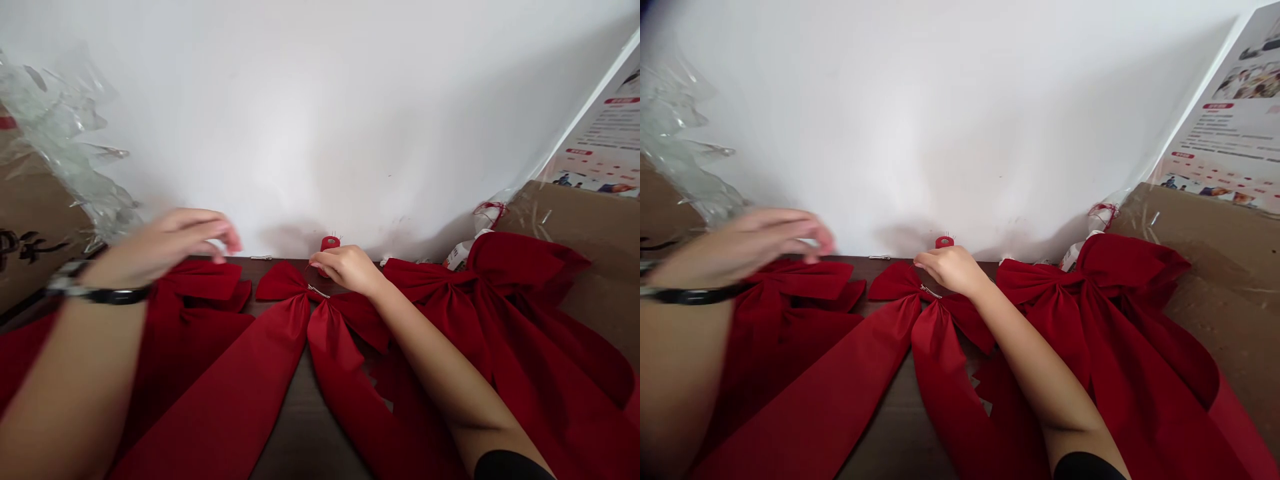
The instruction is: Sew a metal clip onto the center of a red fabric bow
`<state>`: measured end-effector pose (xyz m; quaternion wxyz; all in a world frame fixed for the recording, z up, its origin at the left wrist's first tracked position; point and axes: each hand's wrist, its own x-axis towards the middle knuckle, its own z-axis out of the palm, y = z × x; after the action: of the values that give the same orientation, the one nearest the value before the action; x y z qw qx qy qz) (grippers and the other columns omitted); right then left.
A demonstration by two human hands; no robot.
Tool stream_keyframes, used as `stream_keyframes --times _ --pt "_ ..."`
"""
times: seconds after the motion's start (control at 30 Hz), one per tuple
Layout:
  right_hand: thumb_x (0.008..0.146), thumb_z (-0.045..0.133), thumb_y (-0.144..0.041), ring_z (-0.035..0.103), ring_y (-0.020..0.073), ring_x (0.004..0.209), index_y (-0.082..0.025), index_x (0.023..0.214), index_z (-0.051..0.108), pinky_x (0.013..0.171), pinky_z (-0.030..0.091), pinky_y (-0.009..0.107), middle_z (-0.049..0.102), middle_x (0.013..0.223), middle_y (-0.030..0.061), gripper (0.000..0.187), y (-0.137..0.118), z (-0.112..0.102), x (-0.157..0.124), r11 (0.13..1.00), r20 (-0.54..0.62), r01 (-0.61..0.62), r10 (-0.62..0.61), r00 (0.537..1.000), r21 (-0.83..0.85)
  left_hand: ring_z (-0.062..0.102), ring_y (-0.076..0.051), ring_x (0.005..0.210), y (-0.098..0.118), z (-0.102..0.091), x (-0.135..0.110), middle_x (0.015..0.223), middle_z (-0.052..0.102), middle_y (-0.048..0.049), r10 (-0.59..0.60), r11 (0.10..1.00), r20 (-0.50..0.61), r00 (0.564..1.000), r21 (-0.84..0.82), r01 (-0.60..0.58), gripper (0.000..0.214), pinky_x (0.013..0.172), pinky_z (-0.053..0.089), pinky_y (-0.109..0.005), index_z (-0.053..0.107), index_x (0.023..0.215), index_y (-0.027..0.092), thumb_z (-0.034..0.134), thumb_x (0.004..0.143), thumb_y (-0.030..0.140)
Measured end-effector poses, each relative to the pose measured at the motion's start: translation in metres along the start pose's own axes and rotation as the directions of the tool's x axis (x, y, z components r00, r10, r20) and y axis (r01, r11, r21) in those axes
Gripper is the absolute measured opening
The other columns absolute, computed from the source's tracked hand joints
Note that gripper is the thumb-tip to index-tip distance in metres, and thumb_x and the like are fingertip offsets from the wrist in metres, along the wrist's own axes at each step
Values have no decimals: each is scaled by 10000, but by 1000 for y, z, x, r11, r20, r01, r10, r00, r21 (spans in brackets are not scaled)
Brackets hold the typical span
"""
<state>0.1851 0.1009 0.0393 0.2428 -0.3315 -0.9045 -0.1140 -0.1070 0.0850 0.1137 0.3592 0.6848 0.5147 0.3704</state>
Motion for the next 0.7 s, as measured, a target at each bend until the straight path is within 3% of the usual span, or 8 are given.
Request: stream_keyframes --times 0.07,0.17,0.23,0.33,0.43,0.5,0.7 --pt "1002 382 -256 582 118 674 -162 963 674 572 271 222 691 779 29 310 1 1 0 1000 9 0 0 1000 -5 644 -220 954 -8 36 13 955 708 -54 4 999 136 991 -51 3 303 843 514 -349 686 940 91 549 896 357" --pt "982 407 -215 567 111 655 -164 960 672 562 255 228 682 768 25 271 2 5 -1 1000 36 10 -10 999 1 646 -240 1007 -27 89 25 1042 712 -110 -37 986 377 925 -138 95 413 875 519 -347 695 993 143 630 802 503" --pt "970 429 -197 546 104 635 -162 954 669 560 246 232 670 750 23 242 3 10 -1 1000 53 8 -8 999 3 657 -231 962 -37 110 25 969 714 -113 -54 965 411 910 -212 153 427 865 518 -343 684 950 140 628 792 533" --pt "961 456 -195 529 101 623 -167 945 668 555 226 239 665 745 21 215 5 16 -2 1000 79 -3 4 997 -17 609 -128 660 -42 121 21 716 626 -33 -78 904 440 895 -347 249 334 655 511 -253 638 863 142 599 824 471" --pt "956 473 -200 534 103 636 -171 934 674 554 205 248 673 761 24 204 7 23 -3 999 118 1 5 993 -47 277 -39 405 -45 123 20 539 351 75 -128 855 425 896 -411 316 267 385 241 -165 540 737 163 589 826 410" --pt "958 470 -202 525 102 624 -166 940 676 554 197 251 668 751 30 210 9 27 -5 998 142 7 1 990 -58 172 -38 408 -49 126 21 537 272 90 -134 864 388 912 -404 299 294 377 130 -169 502 712 174 589 821 433" --pt "960 453 -207 488 100 589 -161 938 686 551 186 251 639 711 40 238 17 38 -11 998 188 8 3 982 -61 176 -58 437 -63 139 20 527 233 89 -94 926 307 947 -323 197 287 400 150 -180 532 711 179 575 821 441"
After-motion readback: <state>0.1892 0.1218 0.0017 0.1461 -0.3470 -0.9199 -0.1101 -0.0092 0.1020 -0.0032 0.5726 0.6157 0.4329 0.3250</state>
